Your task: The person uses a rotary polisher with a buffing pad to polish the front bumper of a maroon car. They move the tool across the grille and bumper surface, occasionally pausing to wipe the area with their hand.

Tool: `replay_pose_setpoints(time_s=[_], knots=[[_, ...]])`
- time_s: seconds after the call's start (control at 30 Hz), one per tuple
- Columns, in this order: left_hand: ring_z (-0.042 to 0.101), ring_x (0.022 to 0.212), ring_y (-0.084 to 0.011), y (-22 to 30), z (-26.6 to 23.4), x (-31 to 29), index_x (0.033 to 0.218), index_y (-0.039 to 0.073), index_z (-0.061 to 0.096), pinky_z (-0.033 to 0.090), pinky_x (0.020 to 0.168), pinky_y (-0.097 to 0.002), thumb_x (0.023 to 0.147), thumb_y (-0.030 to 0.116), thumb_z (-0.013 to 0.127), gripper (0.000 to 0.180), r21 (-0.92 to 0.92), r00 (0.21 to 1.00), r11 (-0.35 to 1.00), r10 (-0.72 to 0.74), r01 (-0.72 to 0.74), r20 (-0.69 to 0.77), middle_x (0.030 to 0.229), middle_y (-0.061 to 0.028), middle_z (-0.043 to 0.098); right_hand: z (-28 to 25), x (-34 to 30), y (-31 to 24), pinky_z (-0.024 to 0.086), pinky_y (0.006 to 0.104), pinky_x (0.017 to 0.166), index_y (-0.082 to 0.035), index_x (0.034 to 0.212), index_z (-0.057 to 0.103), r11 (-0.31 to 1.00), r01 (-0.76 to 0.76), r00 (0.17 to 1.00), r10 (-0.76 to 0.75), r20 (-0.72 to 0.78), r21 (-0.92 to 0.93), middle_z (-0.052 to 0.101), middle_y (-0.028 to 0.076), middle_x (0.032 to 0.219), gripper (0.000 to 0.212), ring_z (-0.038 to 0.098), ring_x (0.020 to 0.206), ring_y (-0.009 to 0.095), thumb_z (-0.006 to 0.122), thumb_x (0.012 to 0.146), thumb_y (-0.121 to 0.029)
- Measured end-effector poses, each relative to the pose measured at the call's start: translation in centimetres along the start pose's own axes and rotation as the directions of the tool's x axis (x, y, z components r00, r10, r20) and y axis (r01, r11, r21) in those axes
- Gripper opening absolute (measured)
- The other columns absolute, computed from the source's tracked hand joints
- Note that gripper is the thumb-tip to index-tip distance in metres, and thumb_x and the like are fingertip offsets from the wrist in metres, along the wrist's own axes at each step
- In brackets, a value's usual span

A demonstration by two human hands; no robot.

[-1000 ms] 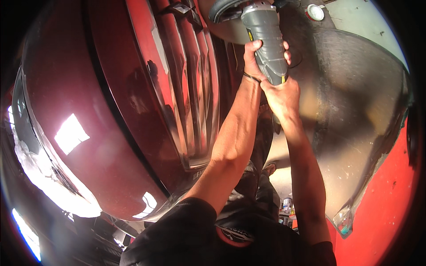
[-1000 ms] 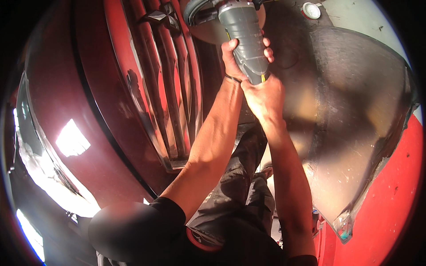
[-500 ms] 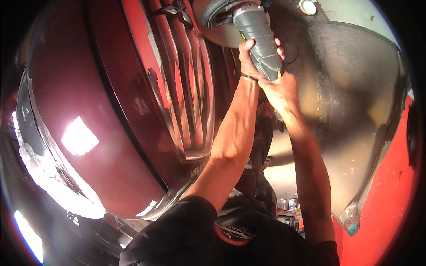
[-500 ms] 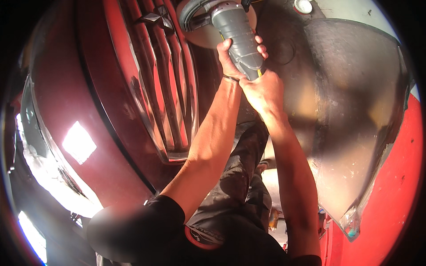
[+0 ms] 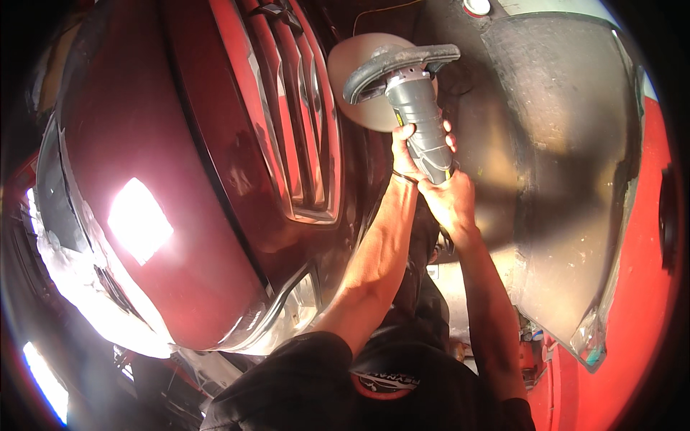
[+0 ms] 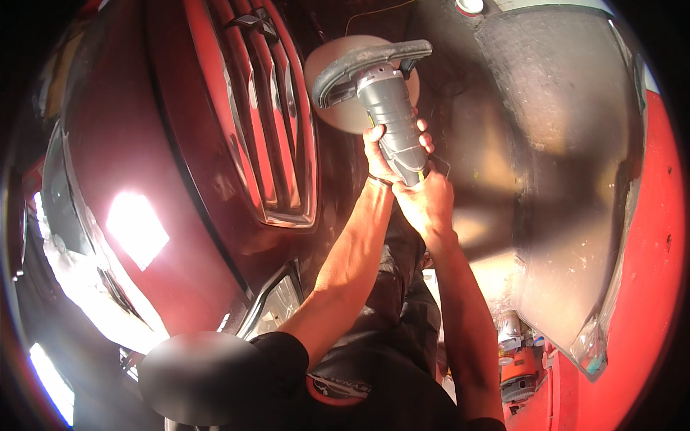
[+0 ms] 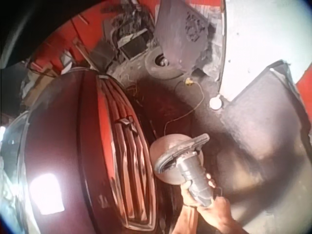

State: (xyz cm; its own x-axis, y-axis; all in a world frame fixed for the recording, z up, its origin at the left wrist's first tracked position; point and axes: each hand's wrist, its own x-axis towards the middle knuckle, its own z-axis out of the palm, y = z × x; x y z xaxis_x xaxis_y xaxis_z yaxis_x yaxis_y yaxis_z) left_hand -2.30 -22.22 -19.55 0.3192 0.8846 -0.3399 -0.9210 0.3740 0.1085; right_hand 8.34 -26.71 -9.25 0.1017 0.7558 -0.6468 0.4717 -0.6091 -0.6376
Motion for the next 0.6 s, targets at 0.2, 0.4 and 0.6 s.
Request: replay_pose_setpoints(time_s=[0.2,0.4,0.6], knots=[[0.074,0.090,-0.0360,-1.3,-0.6,-3.7,0.138,0.001,0.057,0.064,0.083,-0.0513,0.083,0.044,0.078,0.073,-0.020,0.997,0.999,-0.046,0.045,-0.062,0.112,-0.0211,0.070,2.1,-2.4,3.7,0.060,0.0397,0.081,0.003,0.108,0.075,0.996,0.015,0.999,-0.011,-0.036,0.087,0.081,0.014,0.093,0.031,0.077,0.088,0.022,0.082,0.083,-0.016],[0.074,0.090,-0.0365,-0.5,-0.5,-2.1,0.137,0.000,0.057,0.064,0.083,-0.0510,0.083,0.043,0.077,0.072,-0.007,0.991,0.999,-0.045,0.044,-0.124,0.111,-0.0227,0.071,2.2,0.1,4.0,0.058,0.0380,0.076,0.000,0.108,0.073,0.982,-0.086,0.993,0.071,0.095,0.168,0.076,0.012,0.088,0.029,0.074,0.081,0.022,0.081,0.085,-0.015],[0.074,0.087,-0.0362,1.0,0.8,1.8,0.133,-0.002,0.059,0.065,0.080,-0.0493,0.082,0.042,0.078,0.069,-0.009,0.995,1.000,0.025,-0.026,-0.098,0.108,-0.0233,0.072,0.7,3.1,0.1,0.052,0.0348,0.060,0.000,0.093,0.072,0.986,-0.081,0.992,0.066,0.103,0.146,0.069,0.006,0.073,0.018,0.067,0.065,0.016,0.080,0.088,-0.015]])
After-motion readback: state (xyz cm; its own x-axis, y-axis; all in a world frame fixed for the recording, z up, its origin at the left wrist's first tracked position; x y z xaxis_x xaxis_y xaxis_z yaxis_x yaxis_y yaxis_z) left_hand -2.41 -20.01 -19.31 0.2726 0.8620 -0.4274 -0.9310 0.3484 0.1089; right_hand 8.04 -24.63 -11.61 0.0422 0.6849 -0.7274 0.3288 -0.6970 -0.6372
